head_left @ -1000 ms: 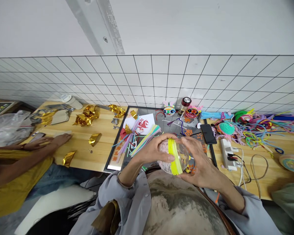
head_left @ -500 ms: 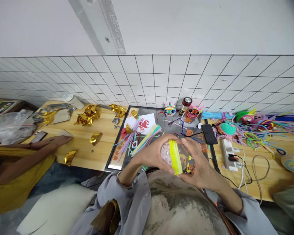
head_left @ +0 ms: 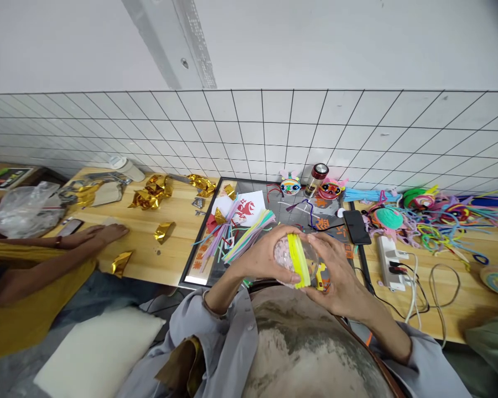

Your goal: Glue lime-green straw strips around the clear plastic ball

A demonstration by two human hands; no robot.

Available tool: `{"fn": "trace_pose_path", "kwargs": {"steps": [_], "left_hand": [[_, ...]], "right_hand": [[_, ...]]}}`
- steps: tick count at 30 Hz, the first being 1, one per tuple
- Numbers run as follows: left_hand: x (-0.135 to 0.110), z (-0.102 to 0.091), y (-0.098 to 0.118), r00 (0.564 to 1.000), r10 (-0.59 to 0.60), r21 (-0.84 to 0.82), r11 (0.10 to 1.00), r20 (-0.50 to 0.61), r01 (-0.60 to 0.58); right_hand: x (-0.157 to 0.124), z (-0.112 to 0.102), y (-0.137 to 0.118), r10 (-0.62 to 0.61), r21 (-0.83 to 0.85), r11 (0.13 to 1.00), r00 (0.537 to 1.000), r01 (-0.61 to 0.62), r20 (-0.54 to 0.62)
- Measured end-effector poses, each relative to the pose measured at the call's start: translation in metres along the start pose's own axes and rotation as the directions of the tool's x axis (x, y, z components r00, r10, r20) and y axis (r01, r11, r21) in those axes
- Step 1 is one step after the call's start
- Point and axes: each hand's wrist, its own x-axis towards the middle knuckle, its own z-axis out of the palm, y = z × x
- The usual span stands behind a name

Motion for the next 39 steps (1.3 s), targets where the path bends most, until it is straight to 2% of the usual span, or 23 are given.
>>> {"fn": "trace_pose_path", "kwargs": {"steps": [7,17,27,33,39], "left_hand": [[0.001,0.000,-0.001,0.998,0.033,0.066,0.997,-0.044,-0.030],[0.001,0.000,-0.001,0.995,0.096,0.111,0.990,-0.040,-0.091],[0.003,0.002,-0.003,0.989,0.141,0.149,0.980,-0.047,-0.133],[0.003,0.005,0.005,0.991,0.126,0.212,0.970,-0.036,-0.115],[0.002,0.006,0.005,0.992,0.123,0.224,0.968,-0.023,-0.115]], "right_hand": [[-0.001,0.004,0.004,0.007,0.013,1.000,0.999,-0.007,-0.054],[-0.004,-0.006,-0.004,0.169,0.223,0.963,0.984,-0.154,-0.050],[0.001,-0.001,-0.004,0.059,0.084,0.995,0.997,-0.055,-0.044],[0.001,-0.003,-0.004,0.053,0.018,0.998,0.998,-0.052,-0.025],[0.000,0.000,-0.004,0.070,0.054,0.996,0.996,-0.067,-0.064]]}}
